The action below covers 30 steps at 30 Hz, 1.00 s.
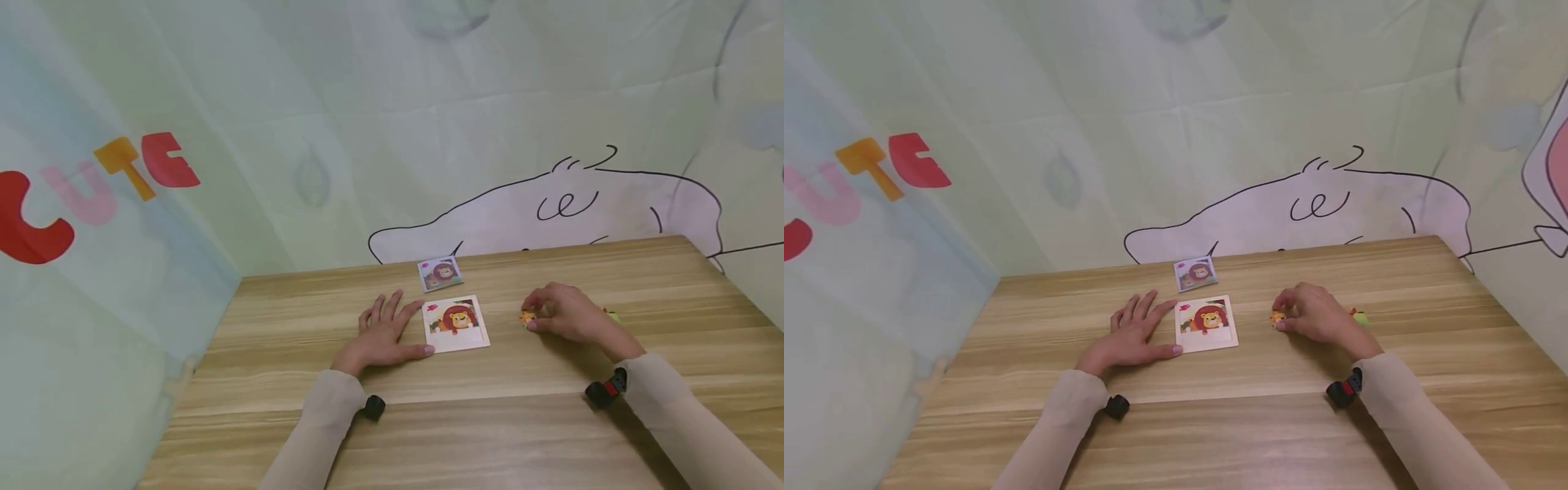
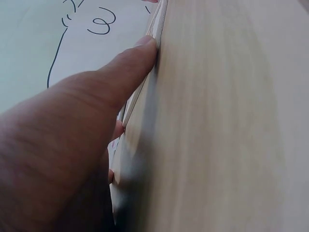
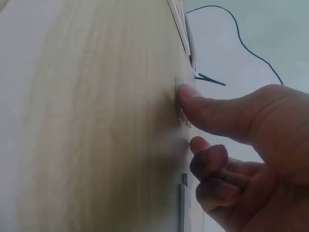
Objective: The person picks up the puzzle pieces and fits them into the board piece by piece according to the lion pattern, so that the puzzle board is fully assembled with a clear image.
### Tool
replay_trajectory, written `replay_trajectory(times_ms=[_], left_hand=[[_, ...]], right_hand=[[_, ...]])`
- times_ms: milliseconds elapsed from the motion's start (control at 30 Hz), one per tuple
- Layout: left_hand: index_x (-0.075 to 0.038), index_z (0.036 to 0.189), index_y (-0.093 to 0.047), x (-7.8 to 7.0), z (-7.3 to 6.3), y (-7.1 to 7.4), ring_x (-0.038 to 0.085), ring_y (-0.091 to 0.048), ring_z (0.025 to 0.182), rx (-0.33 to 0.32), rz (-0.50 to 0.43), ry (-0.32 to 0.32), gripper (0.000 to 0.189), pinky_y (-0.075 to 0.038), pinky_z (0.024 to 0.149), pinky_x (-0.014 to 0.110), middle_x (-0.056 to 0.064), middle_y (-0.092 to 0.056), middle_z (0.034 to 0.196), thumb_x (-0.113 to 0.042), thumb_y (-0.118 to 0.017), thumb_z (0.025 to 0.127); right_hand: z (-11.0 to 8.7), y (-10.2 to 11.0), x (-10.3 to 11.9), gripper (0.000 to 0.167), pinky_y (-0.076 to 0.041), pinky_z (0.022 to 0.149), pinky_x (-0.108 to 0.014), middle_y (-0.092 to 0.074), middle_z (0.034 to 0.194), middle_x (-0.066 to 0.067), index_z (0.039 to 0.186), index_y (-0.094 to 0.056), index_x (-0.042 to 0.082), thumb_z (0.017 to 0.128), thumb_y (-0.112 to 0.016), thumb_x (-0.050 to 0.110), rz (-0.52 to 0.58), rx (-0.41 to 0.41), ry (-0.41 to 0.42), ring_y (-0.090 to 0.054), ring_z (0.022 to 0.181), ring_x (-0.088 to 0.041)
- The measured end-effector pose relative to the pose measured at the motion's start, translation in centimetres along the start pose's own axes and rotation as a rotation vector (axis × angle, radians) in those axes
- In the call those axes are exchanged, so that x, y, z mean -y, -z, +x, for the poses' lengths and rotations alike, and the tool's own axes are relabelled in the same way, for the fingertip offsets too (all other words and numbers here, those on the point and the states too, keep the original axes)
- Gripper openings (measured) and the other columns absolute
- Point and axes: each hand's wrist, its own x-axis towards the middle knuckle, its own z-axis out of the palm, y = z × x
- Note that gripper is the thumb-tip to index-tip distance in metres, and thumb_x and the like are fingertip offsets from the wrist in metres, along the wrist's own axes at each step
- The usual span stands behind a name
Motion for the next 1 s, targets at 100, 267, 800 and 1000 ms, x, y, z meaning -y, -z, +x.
replay_trajectory(times_ms=[100,267,800,1000], left_hand=[[-0.040,0.172,-0.017,-0.1,0.0,0.0,0.043,0.016,0.168,-0.006,0.004,-0.002,0.099,0.006,0.129,0.071,0.008,0.010,0.184,-0.075,-0.064,0.092],[-0.040,0.172,-0.018,0.0,0.0,-0.1,0.044,0.015,0.168,-0.017,0.005,-0.012,0.101,0.006,0.129,0.072,0.009,0.010,0.184,-0.079,-0.063,0.090],[-0.041,0.172,-0.017,0.2,0.3,-0.3,0.043,0.017,0.168,0.001,0.005,0.016,0.102,0.007,0.130,0.069,0.006,0.012,0.184,-0.072,-0.068,0.090],[-0.042,0.172,-0.016,0.4,0.4,-0.5,0.043,0.015,0.168,-0.010,0.024,0.014,0.102,0.006,0.130,0.070,0.006,0.012,0.184,-0.074,-0.067,0.090]], right_hand=[[0.2,0.1,0.0,0.021,-0.051,0.090,-0.049,-0.074,0.102,-0.008,0.104,-0.075,0.012,0.090,-0.088,0.019,0.026,-0.007,-0.018,-0.064,0.097,-0.026],[0.3,0.2,0.0,0.020,-0.046,0.076,-0.033,-0.076,0.101,-0.010,0.101,-0.071,0.011,0.088,-0.086,0.010,0.082,-0.058,-0.035,-0.062,0.087,-0.020],[0.9,2.5,1.0,0.007,-0.048,0.072,-0.028,-0.079,0.103,-0.014,0.101,-0.074,0.009,0.098,-0.078,0.013,0.160,-0.141,-0.121,-0.062,0.085,-0.022],[1.0,3.2,1.6,0.023,-0.054,0.068,-0.028,-0.074,0.115,-0.015,0.115,-0.072,0.008,0.101,-0.077,0.026,0.321,-0.120,-0.239,-0.066,0.087,-0.019]])
